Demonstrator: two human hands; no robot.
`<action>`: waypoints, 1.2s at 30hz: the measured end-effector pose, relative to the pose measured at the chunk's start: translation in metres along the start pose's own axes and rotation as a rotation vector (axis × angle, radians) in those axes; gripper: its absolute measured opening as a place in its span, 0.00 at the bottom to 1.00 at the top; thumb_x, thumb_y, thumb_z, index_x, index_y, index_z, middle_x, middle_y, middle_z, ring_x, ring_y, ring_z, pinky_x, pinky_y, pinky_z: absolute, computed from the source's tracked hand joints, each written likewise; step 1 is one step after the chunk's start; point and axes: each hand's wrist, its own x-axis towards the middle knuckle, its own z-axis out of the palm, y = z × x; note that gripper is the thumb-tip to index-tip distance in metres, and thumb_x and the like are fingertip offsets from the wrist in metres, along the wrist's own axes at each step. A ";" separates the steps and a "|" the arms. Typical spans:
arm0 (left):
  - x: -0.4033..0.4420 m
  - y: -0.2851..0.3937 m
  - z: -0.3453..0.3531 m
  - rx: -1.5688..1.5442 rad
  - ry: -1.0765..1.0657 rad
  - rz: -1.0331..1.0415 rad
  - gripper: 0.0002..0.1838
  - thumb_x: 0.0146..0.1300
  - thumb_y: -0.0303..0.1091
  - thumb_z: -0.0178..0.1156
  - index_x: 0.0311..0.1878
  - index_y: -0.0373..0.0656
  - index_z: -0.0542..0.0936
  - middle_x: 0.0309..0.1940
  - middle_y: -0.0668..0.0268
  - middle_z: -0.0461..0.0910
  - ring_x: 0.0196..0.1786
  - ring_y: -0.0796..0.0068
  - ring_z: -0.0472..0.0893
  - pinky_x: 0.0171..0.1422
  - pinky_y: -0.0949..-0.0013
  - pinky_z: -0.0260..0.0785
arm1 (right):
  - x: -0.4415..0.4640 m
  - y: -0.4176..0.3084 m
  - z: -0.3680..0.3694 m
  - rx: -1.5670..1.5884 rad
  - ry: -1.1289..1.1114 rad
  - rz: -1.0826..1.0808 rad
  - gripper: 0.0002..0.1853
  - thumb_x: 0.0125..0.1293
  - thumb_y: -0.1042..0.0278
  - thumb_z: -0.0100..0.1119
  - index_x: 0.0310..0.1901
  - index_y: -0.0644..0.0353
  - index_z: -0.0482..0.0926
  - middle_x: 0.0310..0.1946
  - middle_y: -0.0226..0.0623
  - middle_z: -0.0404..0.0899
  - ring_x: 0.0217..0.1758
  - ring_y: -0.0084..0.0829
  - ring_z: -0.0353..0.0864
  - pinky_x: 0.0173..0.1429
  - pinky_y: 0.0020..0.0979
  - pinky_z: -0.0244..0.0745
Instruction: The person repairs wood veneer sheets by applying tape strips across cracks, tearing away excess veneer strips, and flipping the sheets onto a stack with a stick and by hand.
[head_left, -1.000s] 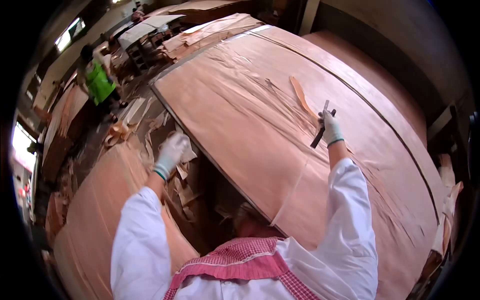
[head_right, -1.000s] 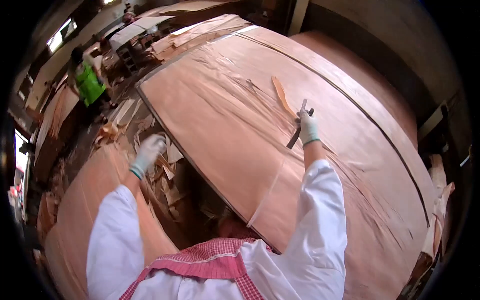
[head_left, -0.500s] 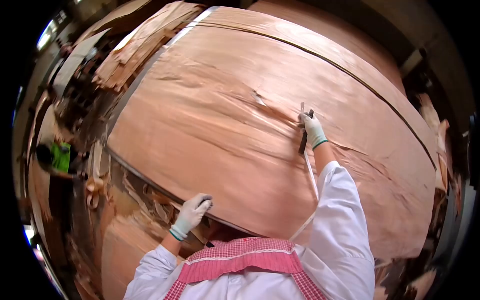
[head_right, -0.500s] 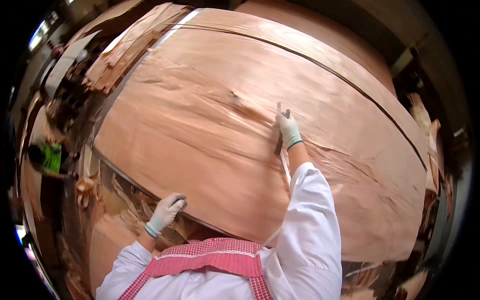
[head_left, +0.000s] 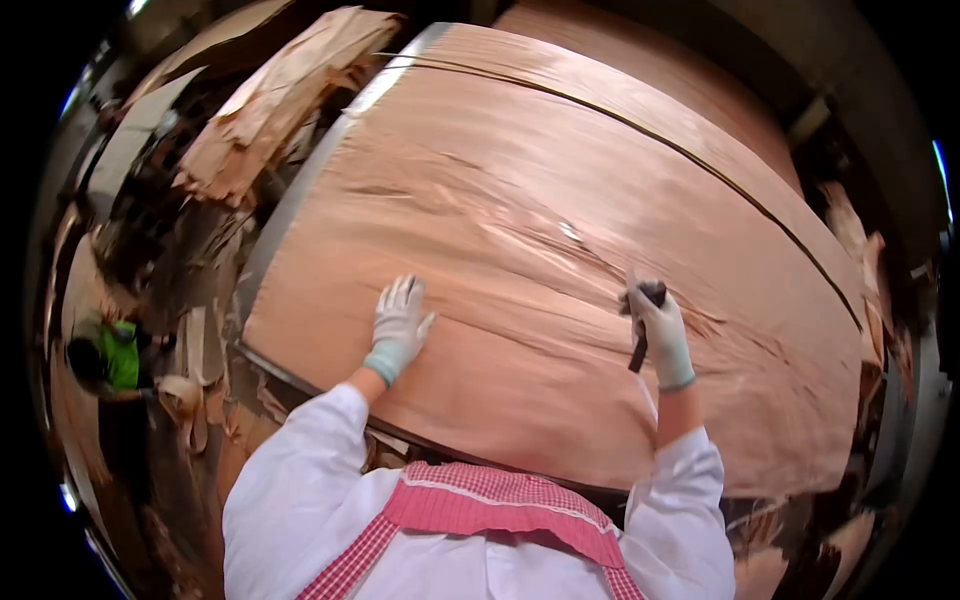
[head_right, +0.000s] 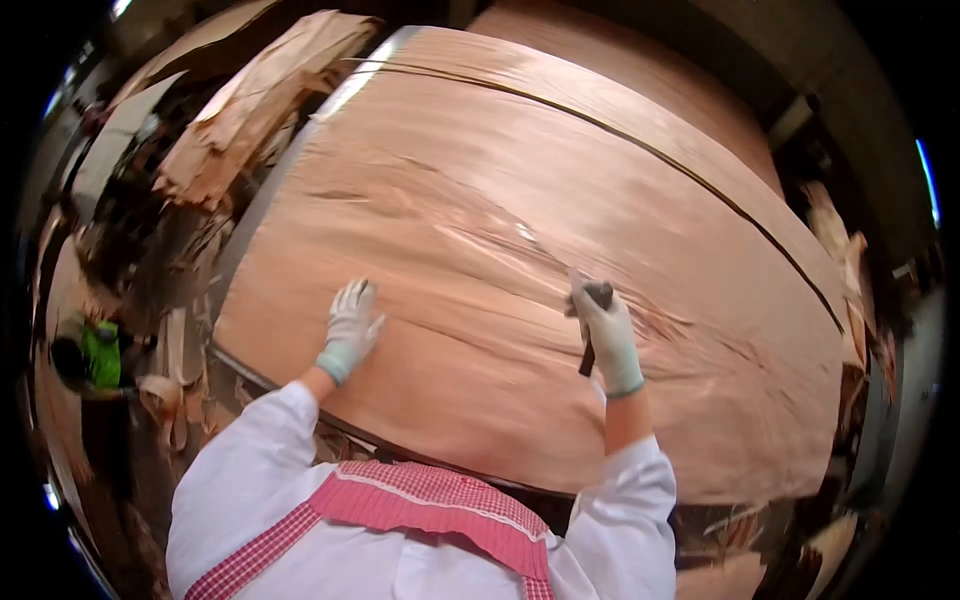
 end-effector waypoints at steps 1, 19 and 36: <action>0.009 -0.013 0.009 0.085 -0.011 -0.048 0.32 0.67 0.49 0.52 0.69 0.40 0.62 0.71 0.53 0.60 0.74 0.53 0.58 0.77 0.51 0.44 | -0.017 -0.012 0.018 -0.028 -0.028 -0.028 0.09 0.67 0.63 0.59 0.38 0.60 0.78 0.28 0.28 0.80 0.21 0.13 0.67 0.25 0.18 0.63; 0.215 -0.212 -0.041 0.083 -0.101 0.157 0.26 0.67 0.49 0.52 0.63 0.42 0.70 0.65 0.56 0.69 0.68 0.56 0.66 0.71 0.53 0.55 | 0.032 -0.035 0.269 -0.035 -0.218 -0.025 0.08 0.67 0.69 0.57 0.40 0.67 0.78 0.28 0.33 0.80 0.29 0.20 0.76 0.33 0.23 0.71; 0.412 -0.387 0.003 -0.669 -0.055 -0.299 0.27 0.58 0.40 0.68 0.57 0.35 0.74 0.50 0.51 0.80 0.52 0.58 0.79 0.58 0.64 0.69 | 0.241 0.019 0.445 0.128 -0.003 0.313 0.09 0.66 0.63 0.59 0.42 0.60 0.79 0.31 0.29 0.81 0.27 0.17 0.73 0.29 0.21 0.66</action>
